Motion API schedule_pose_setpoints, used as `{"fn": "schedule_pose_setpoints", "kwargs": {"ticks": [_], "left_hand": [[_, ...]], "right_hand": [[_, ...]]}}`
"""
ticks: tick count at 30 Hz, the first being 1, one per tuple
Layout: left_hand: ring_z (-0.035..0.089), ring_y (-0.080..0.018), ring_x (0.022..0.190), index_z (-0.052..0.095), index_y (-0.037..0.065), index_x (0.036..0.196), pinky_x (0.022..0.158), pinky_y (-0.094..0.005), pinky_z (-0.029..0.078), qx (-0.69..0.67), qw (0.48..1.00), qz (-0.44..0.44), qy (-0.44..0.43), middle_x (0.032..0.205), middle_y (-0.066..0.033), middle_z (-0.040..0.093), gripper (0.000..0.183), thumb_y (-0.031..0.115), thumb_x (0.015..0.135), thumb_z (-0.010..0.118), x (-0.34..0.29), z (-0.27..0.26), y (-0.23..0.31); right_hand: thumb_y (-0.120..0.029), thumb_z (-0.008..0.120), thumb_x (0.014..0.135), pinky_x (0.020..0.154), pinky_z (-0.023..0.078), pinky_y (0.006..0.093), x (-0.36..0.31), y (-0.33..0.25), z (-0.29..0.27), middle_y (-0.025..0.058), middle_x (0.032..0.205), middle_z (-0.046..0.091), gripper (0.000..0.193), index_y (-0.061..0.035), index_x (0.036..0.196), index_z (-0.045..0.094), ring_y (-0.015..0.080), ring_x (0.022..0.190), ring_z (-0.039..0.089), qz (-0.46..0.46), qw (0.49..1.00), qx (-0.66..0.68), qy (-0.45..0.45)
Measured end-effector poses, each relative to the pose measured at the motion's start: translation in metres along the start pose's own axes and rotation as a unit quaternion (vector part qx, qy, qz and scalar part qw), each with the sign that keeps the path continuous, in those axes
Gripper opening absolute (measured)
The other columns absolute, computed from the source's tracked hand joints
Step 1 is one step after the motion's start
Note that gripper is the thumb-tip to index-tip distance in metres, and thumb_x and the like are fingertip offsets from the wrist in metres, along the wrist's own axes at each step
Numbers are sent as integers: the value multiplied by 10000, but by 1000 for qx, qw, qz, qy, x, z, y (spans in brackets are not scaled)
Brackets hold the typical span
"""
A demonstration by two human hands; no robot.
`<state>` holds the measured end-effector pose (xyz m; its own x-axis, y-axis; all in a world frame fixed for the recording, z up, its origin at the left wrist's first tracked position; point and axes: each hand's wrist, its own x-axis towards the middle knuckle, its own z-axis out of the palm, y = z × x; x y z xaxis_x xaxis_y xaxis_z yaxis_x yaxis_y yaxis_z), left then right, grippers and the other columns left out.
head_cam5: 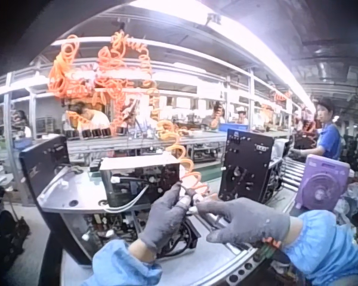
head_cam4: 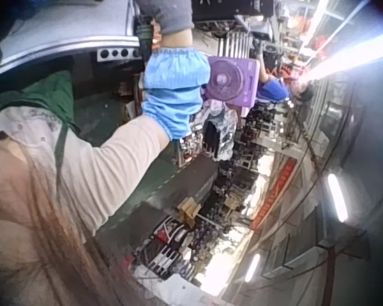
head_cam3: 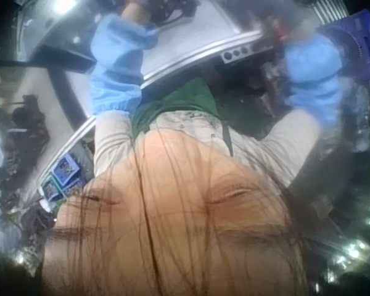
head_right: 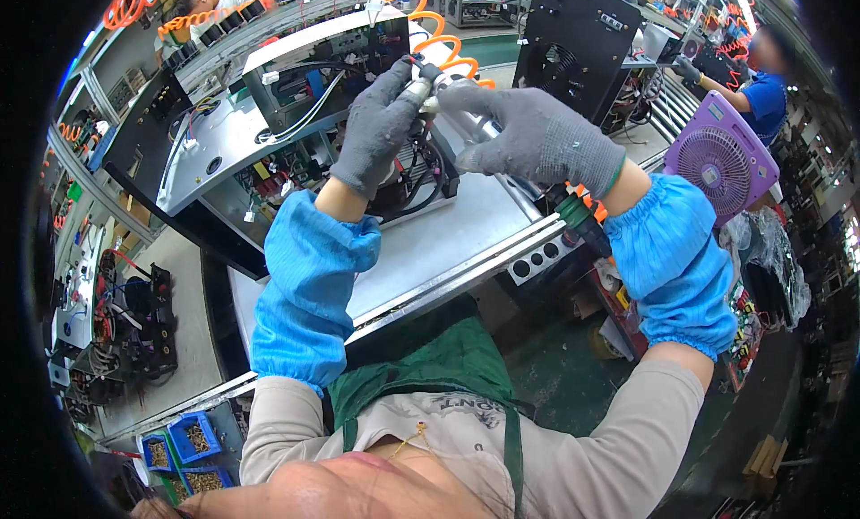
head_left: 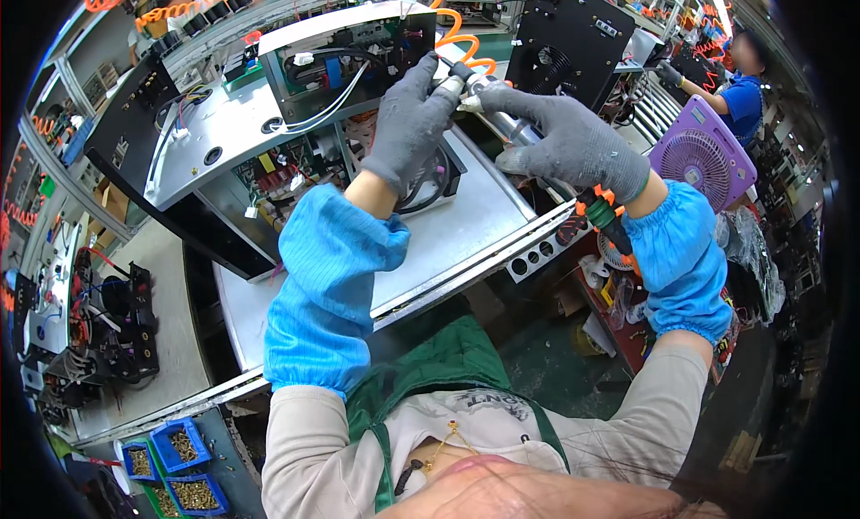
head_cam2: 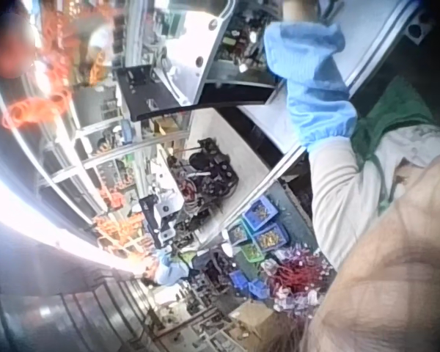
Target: The person assembles an electronic device by connecting wires and installing a circuit board into a metal chassis. They use a pneumatic screwdriver to secure the board and other components with screws, working within a factory environment.
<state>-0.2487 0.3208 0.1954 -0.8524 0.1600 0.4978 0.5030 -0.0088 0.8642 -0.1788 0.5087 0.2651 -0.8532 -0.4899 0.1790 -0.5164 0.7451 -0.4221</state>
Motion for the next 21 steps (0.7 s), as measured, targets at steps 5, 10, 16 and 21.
{"fn": "schedule_pose_setpoints", "kwargs": {"ticks": [5, 10, 16, 21], "left_hand": [[587, -133, 730, 538, -9, 1211, 626, -251, 462, 72, 996, -48, -31, 873, -103, 631, 434, 245, 861, 572, -24, -39, -37], [549, -92, 756, 508, -5, 1252, 623, -218, 439, 14, 983, -159, -94, 962, -54, 615, 426, 215, 889, 530, -62, -62, -54], [537, -83, 743, 496, -10, 1261, 626, -214, 424, -25, 972, -222, -69, 968, -66, 628, 423, 216, 904, 527, -106, -88, -80], [549, -84, 694, 540, 16, 1226, 624, -224, 447, -14, 965, -263, -6, 909, -60, 646, 376, 202, 900, 525, -160, -117, -101]], "right_hand": [[-187, 653, 723, 540, 513, 240, 7, -29, 1, 78, 833, 602, 600, -145, 1300, 496, 90, 582, 595, 11, 991, 135, -2], [-155, 620, 752, 475, 521, 217, 4, -44, -5, 29, 789, 567, 569, -145, 1304, 486, 88, 491, 574, 110, 950, 291, -22], [-169, 623, 767, 484, 511, 206, 10, -42, -3, 23, 789, 546, 563, -142, 1311, 483, 68, 511, 558, 98, 936, 337, -16], [-193, 633, 774, 479, 470, 194, 12, -38, 2, 6, 756, 536, 579, -133, 1327, 472, 52, 512, 526, 74, 966, 248, 1]]}}
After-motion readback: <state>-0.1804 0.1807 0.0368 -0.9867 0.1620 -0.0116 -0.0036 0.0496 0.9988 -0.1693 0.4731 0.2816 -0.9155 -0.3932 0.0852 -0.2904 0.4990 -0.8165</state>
